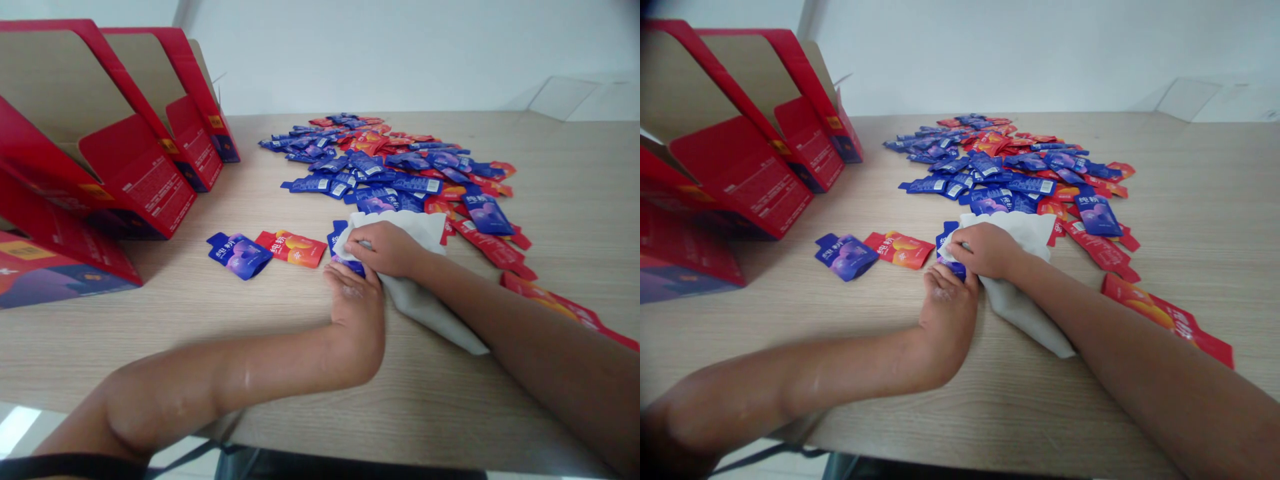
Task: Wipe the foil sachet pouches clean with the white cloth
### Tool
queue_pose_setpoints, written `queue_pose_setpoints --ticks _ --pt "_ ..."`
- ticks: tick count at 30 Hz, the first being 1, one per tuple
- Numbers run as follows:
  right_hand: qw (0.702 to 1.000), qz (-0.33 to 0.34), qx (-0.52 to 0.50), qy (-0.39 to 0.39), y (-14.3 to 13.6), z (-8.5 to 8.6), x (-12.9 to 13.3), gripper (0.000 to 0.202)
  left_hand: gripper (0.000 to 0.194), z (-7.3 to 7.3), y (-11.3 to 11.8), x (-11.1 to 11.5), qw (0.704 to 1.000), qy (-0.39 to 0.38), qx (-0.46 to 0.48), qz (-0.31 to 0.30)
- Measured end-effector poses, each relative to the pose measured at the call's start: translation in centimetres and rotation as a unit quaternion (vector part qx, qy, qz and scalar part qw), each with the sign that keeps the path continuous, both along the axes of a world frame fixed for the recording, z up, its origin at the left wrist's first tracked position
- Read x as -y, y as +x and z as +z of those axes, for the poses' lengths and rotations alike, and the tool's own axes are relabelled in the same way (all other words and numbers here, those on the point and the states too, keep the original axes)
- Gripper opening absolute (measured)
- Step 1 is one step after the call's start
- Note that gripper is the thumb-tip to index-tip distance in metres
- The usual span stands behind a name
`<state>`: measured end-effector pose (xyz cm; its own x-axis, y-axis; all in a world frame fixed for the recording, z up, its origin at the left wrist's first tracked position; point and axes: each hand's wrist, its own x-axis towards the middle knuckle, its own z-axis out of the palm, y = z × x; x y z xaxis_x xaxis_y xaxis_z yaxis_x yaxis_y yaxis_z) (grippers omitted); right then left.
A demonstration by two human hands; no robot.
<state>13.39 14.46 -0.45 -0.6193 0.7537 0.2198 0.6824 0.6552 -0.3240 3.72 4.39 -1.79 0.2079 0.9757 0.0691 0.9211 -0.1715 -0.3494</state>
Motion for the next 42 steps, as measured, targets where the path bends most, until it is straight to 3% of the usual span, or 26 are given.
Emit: queue_pose_setpoints --ticks 5,15,24,31,36,39,42 --pt "1.0 -0.009 0.009 -0.003 -0.1 0.1 0.0 0.032 0.047 0.0 -0.1 0.1 1.0 0.007 -0.007 0.002" --pt "0.998 -0.052 0.038 0.009 0.0 0.2 -0.3 0.035 0.048 0.0 -0.2 0.2 0.997 -0.006 0.072 0.005" --pt "0.994 -0.089 0.064 0.014 0.3 0.2 -0.7 0.037 0.049 0.3 -0.1 0.2 0.999 -0.026 0.022 -0.002" --pt "0.986 -0.13 0.099 0.036 0.8 -0.1 -1.2 0.042 0.049 0.2 -0.1 0.2 0.999 -0.017 0.037 -0.003" --pt "0.985 -0.146 0.064 0.063 0.9 0.1 -0.9 0.039 0.05 0.3 -0.2 0.3 0.998 -0.021 0.063 0.001" --pt "0.989 -0.122 0.002 0.085 0.7 0.4 -0.4 0.037 0.05 0.3 -0.2 0.3 0.997 -0.021 0.072 0.001" --pt "0.997 -0.032 -0.021 0.066 0.3 0.4 0.1 0.034 0.048 0.1 -0.2 0.2 0.998 -0.008 0.069 0.001"
